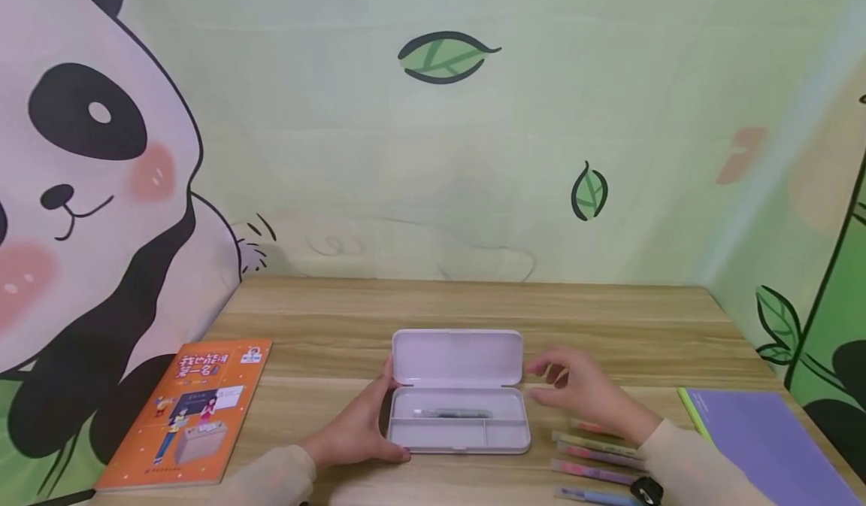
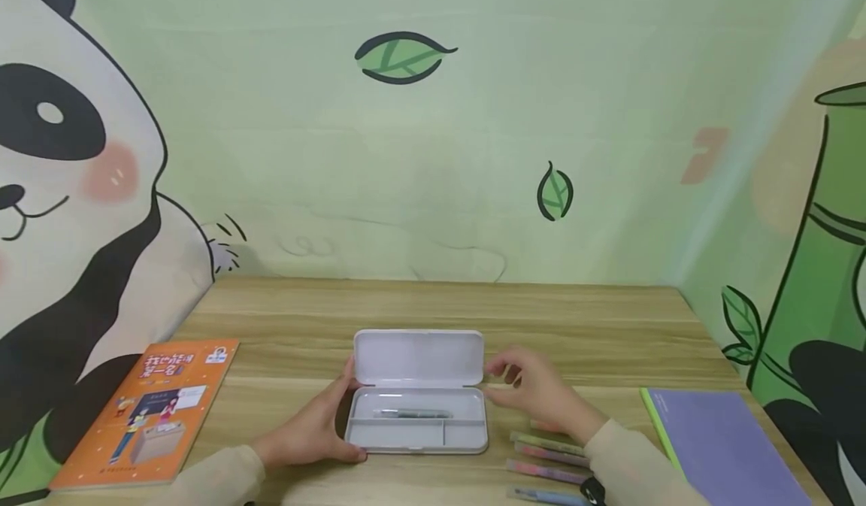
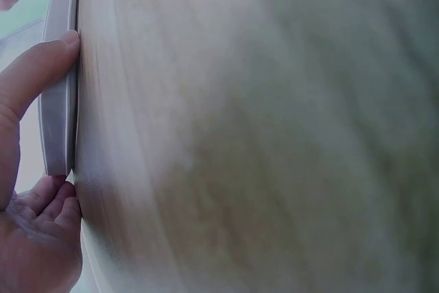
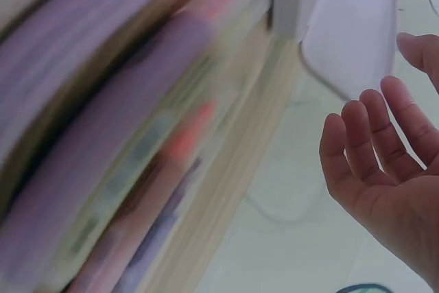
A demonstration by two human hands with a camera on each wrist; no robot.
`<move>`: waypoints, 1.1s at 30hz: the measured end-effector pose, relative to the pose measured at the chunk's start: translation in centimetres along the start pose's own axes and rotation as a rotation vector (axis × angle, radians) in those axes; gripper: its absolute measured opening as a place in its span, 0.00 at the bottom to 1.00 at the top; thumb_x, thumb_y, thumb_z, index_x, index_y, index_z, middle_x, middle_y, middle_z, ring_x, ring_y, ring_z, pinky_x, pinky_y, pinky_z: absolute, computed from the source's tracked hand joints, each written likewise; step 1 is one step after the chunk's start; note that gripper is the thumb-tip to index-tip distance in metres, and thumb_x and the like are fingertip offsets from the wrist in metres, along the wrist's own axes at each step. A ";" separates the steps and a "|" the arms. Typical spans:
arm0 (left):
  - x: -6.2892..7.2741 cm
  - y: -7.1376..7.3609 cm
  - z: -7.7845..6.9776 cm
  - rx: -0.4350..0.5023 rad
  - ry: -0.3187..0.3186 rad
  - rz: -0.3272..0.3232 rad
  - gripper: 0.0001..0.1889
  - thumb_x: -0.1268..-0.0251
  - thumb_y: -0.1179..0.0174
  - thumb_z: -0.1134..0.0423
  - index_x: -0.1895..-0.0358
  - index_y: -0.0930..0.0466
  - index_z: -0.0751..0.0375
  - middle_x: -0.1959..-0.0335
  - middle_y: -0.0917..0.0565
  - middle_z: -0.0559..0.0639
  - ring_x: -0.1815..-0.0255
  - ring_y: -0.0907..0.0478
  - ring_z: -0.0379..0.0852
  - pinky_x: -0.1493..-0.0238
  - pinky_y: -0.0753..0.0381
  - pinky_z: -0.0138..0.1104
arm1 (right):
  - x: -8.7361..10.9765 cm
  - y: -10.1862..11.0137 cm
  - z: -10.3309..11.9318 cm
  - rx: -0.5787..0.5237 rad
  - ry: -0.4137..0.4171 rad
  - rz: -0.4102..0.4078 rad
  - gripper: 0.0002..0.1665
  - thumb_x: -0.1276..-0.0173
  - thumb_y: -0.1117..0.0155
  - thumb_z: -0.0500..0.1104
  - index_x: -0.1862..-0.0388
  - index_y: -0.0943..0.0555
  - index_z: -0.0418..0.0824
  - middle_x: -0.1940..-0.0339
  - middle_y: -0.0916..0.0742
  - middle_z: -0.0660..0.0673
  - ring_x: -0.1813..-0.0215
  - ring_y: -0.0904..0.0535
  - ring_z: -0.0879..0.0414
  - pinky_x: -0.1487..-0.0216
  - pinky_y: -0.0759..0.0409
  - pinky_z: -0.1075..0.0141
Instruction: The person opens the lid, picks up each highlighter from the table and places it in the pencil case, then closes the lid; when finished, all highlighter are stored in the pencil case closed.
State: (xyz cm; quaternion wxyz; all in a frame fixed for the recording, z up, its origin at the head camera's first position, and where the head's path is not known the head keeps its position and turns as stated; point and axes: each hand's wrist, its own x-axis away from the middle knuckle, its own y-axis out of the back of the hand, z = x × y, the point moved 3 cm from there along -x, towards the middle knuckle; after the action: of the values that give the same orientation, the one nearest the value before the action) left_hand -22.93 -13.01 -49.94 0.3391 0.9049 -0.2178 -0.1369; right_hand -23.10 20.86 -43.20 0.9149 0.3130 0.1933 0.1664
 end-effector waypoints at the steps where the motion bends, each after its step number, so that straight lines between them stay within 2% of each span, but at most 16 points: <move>1: 0.0 0.0 0.0 -0.003 0.002 0.001 0.76 0.70 0.18 0.51 0.23 0.71 0.64 0.42 0.29 0.50 0.38 0.33 0.46 0.28 0.41 0.45 | 0.3 0.2 -0.2 0.013 -0.007 0.001 0.14 0.45 0.26 0.38 0.59 0.17 0.38 0.59 0.15 0.39 0.62 0.22 0.50 0.61 0.20 0.65; 7: 0.1 0.0 0.0 0.000 0.008 0.011 0.76 0.70 0.18 0.51 0.23 0.72 0.62 0.42 0.30 0.51 0.37 0.34 0.47 0.28 0.42 0.47 | 1.9 1.6 -1.6 0.098 -0.026 -0.001 0.13 0.43 0.28 0.37 0.59 0.17 0.37 0.60 0.15 0.41 0.62 0.22 0.52 0.62 0.21 0.66; 16: 0.1 0.0 0.1 0.007 0.008 0.017 0.76 0.69 0.19 0.50 0.23 0.72 0.60 0.42 0.30 0.49 0.37 0.34 0.46 0.28 0.42 0.44 | 3.6 3.5 -3.8 0.224 -0.035 0.025 0.10 0.44 0.28 0.37 0.62 0.17 0.38 0.62 0.15 0.45 0.64 0.22 0.56 0.63 0.21 0.66; 29: 0.0 0.0 0.1 0.019 0.008 0.015 0.76 0.69 0.18 0.50 0.23 0.73 0.60 0.41 0.30 0.50 0.36 0.34 0.47 0.28 0.43 0.46 | 4.7 4.7 -5.8 0.367 -0.043 0.079 0.10 0.48 0.24 0.42 0.68 0.16 0.44 0.69 0.16 0.54 0.67 0.25 0.64 0.66 0.25 0.68; 33: 0.0 0.0 0.1 0.016 0.003 0.011 0.76 0.70 0.18 0.51 0.23 0.72 0.62 0.41 0.30 0.51 0.36 0.34 0.47 0.28 0.42 0.47 | 4.9 4.8 -6.4 0.400 -0.059 0.085 0.09 0.50 0.25 0.39 0.70 0.16 0.46 0.71 0.18 0.56 0.69 0.27 0.66 0.68 0.27 0.70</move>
State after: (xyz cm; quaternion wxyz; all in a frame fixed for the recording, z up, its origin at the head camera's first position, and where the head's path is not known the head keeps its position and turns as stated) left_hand -22.98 -13.05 -50.05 0.3330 0.9066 -0.2233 -0.1321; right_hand -22.64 29.78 -46.01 0.8319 0.5010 0.1823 0.1541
